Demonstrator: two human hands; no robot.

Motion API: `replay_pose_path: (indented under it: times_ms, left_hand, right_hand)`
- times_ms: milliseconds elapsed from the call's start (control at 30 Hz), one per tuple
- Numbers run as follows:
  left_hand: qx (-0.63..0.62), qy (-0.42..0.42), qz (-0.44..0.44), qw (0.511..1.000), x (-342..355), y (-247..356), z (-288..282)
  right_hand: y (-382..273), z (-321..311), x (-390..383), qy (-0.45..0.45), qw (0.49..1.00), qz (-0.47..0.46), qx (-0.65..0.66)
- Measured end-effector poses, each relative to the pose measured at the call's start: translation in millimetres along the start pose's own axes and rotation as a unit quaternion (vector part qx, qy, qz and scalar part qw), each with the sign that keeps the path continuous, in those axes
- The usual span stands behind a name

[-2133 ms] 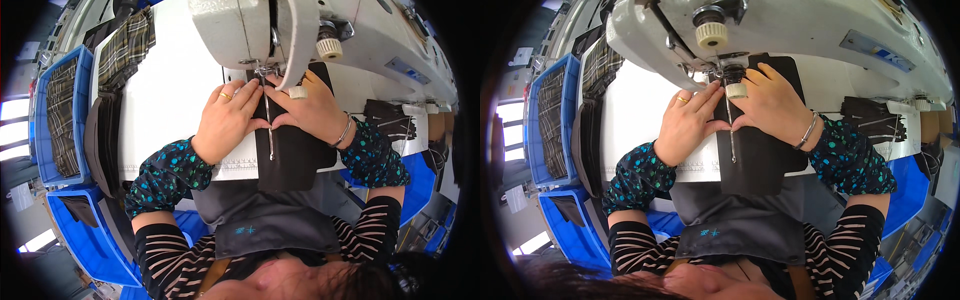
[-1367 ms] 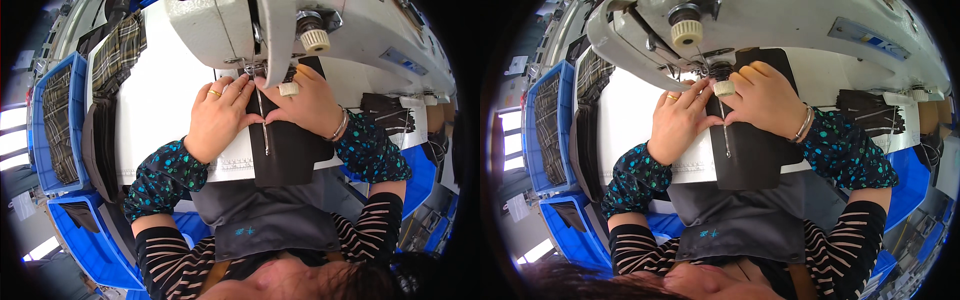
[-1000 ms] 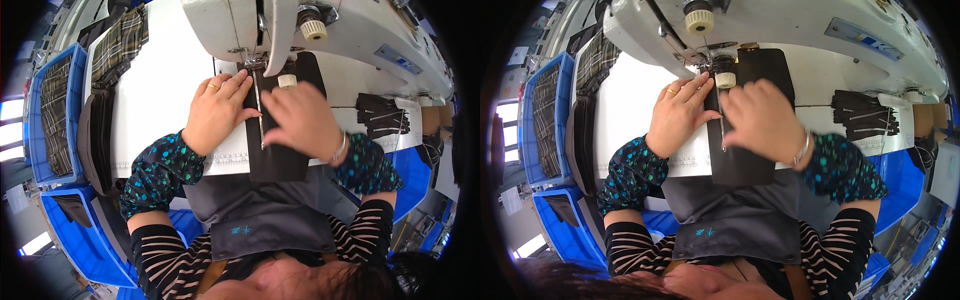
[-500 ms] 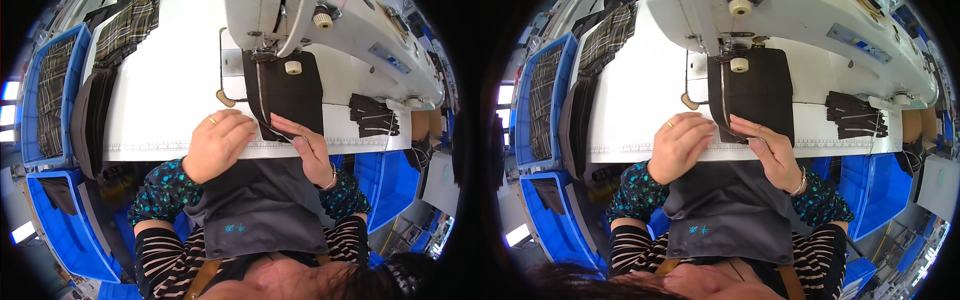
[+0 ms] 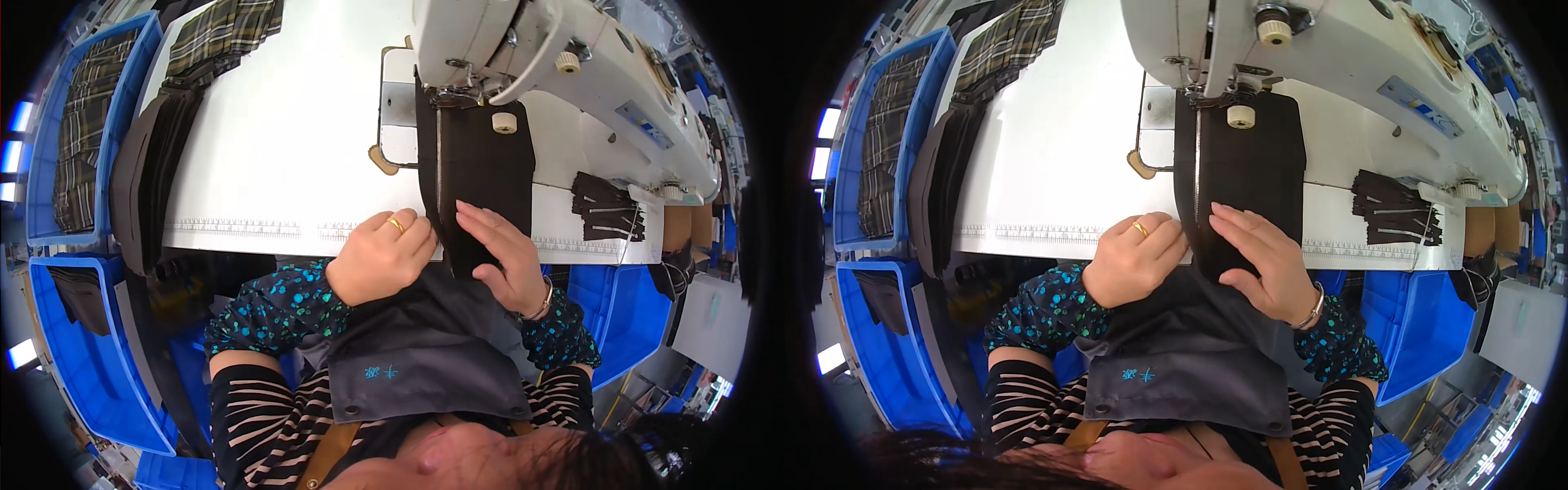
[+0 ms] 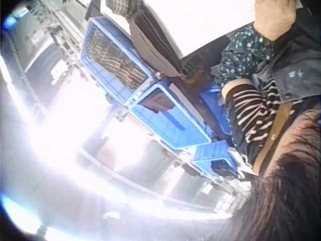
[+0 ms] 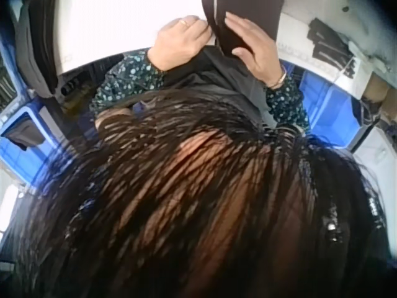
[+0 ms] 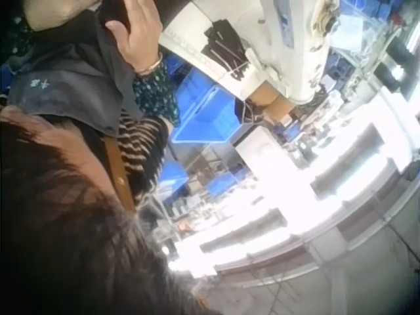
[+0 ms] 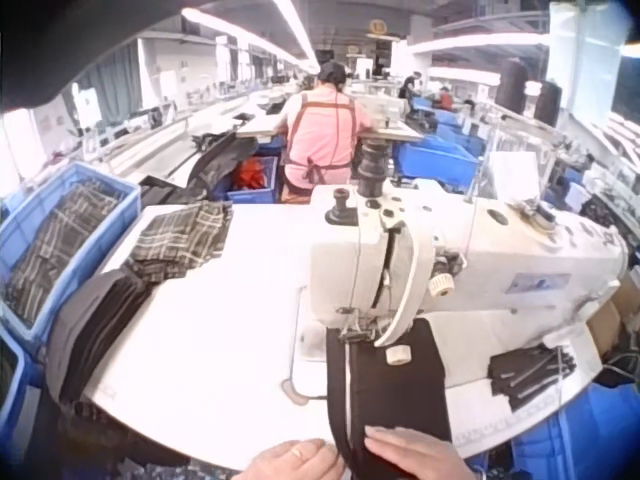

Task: The person operates an industrial sewing machine to attach a zipper to a black fabric piece. They guide the fabric under the presser foot, align the zipper tape, and sew along the edge. The person repeats this process for multiple fabric pieces, handling them one at a time from a nearby bin.

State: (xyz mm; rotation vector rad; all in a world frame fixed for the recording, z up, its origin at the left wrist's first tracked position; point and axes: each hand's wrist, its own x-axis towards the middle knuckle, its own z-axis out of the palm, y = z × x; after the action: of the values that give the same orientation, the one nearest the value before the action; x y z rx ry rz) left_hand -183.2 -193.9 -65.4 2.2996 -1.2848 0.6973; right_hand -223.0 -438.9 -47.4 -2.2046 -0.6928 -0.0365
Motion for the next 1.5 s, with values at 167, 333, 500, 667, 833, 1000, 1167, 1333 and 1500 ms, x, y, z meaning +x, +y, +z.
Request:
replay_pose_path:
  times_ms: [167, 333, 500, 667, 833, 1000, 1167, 1333, 1500]
  left_hand:
    - [0.021, -0.056, 0.022, 0.998, 0, 1, -5]
    - [0.041, -0.042, 0.037, 0.998, -5, -1, -7]
    - [0.05, -0.013, 0.048, 0.998, -7, -2, -4]
    - [0.04, -0.002, 0.048, 0.998, -12, -5, -2]
    - [0.043, 0.017, 0.053, 0.998, -12, -6, 1]
    - [0.031, -0.003, 0.041, 0.999, -13, -5, -3]
    - [0.015, -0.054, 0.029, 0.998, -11, -3, -8]
    - [0.0, -0.106, -0.018, 0.994, -14, 3, -22]
    - [-0.032, -0.125, -0.029, 0.991, -9, 4, -27]
  right_hand:
    - [-6, 16, -13, -0.039, 0.986, -0.041, -0.16]
    - [2, -4, -18, 0.053, 0.977, 0.001, -0.207]
    - [35, -27, -18, 0.091, 0.95, 0.124, -0.27]
    - [30, -24, -16, 0.154, 0.937, 0.199, 0.243]
    - [15, 10, -30, 0.146, 0.986, 0.084, 0.011]
    - [31, -1, -44, -0.031, 0.973, -0.03, -0.225]
    - [24, -10, -41, -0.003, 0.97, -0.051, -0.237]
    - [14, -41, -75, 0.227, 0.956, -0.121, -0.144]
    - [-24, 12, -1, 0.052, 0.968, -0.063, -0.237]
